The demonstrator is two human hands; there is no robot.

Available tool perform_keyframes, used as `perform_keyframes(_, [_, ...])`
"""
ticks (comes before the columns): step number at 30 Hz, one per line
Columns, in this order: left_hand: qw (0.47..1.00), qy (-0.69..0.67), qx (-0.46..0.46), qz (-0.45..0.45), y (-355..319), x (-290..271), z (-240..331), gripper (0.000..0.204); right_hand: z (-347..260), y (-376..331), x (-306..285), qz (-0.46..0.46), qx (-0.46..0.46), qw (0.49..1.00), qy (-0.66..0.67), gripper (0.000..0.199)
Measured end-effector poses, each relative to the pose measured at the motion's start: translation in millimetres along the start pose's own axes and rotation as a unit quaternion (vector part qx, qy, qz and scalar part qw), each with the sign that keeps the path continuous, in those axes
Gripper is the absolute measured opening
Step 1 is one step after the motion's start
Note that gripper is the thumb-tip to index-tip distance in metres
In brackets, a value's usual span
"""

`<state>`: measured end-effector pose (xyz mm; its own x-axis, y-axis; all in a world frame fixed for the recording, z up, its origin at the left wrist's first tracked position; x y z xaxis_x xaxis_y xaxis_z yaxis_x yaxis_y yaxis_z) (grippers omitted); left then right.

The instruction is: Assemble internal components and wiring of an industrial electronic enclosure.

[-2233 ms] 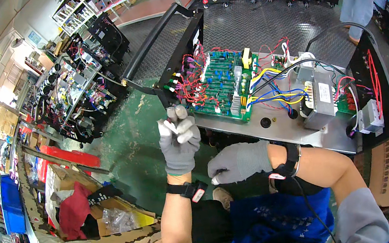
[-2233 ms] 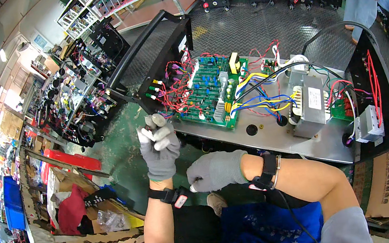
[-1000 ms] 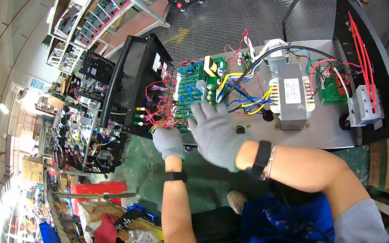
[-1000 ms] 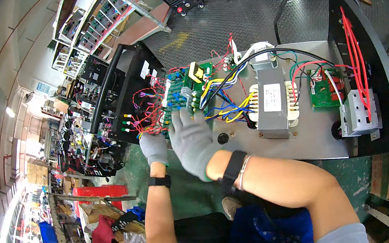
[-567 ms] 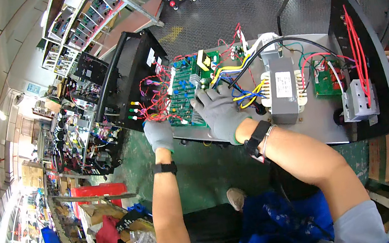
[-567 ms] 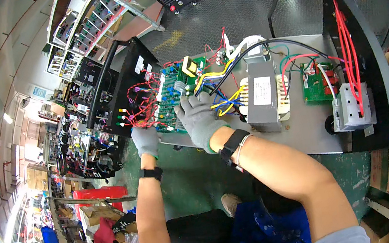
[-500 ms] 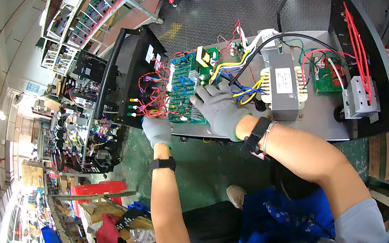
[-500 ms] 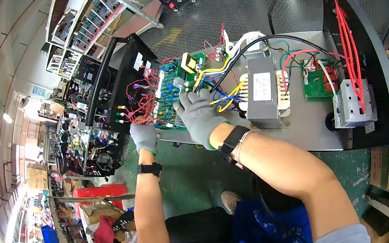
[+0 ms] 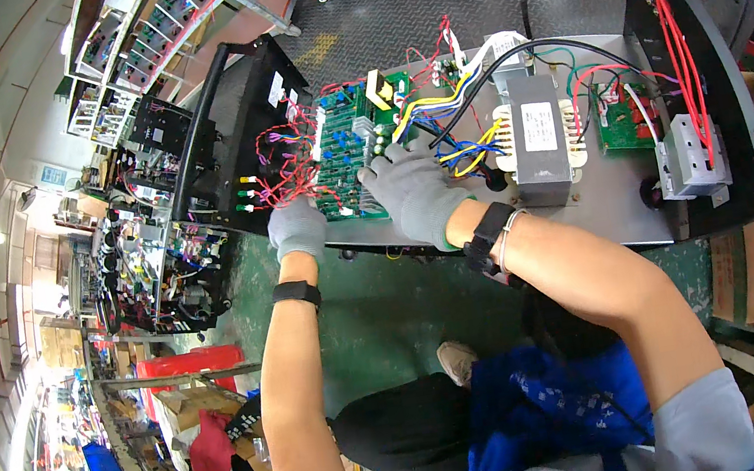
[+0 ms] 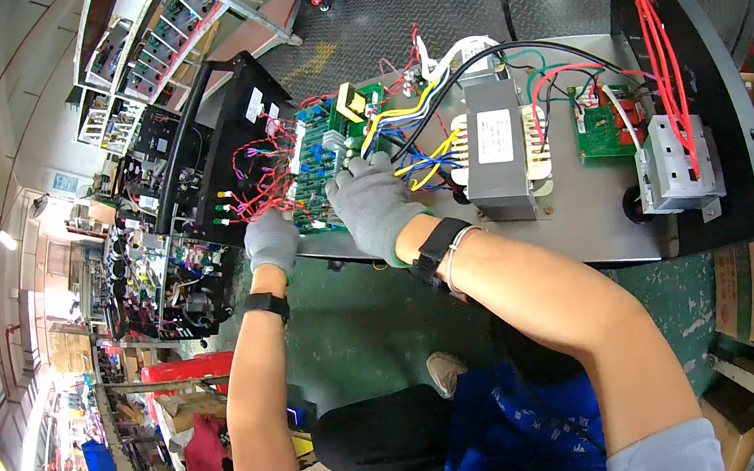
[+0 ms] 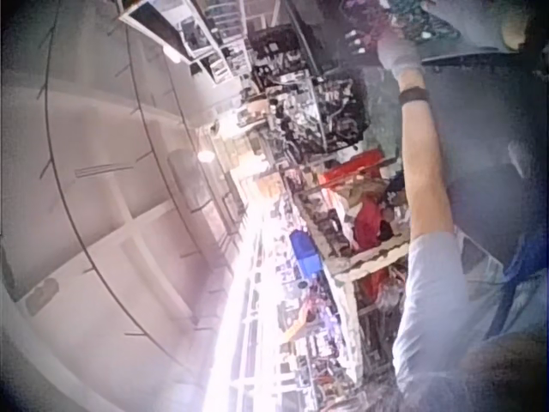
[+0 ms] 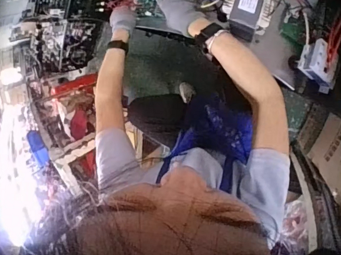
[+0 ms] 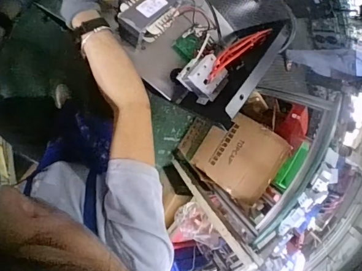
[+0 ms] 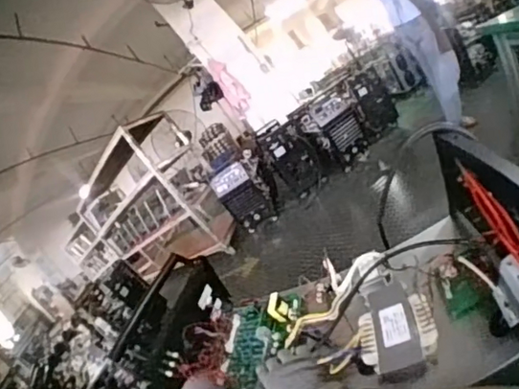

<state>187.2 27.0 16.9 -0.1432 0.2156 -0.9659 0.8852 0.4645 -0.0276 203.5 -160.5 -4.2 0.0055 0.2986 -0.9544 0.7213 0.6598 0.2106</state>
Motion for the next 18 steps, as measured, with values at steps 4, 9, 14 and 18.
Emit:
perform_keyframes(4, [0.998, -0.004, 0.052, 0.019, 8, 2, -10, 0.026, -10, -1, -5, -0.045, 0.001, 0.999, -0.023, 0.042])
perform_keyframes(9, [0.996, 0.035, 0.044, -0.064, 3, -6, 4, 0.023, -11, 3, -13, -0.1, 0.013, 0.994, -0.03, 0.051])
perform_keyframes(14, [0.997, -0.014, 0.071, -0.039, 3, -10, -9, 0.025, -13, 2, -8, -0.03, 0.02, 0.998, -0.044, 0.044])
perform_keyframes(18, [0.985, -0.052, 0.13, -0.1, -21, -15, -18, 0.041, -9, -4, -9, -0.037, 0.017, 0.999, -0.016, 0.047])
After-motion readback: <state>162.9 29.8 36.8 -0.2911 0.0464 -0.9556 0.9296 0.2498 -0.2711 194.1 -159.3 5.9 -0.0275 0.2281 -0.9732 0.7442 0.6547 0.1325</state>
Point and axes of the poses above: each hand's wrist, its own y-axis towards the middle knuckle, its own x-axis out of the palm, z = x × y, the point moved 4 cm from there along y, towards the middle knuckle, and after that the axes turned 7 degrees about -y, right-handed, at the moved point
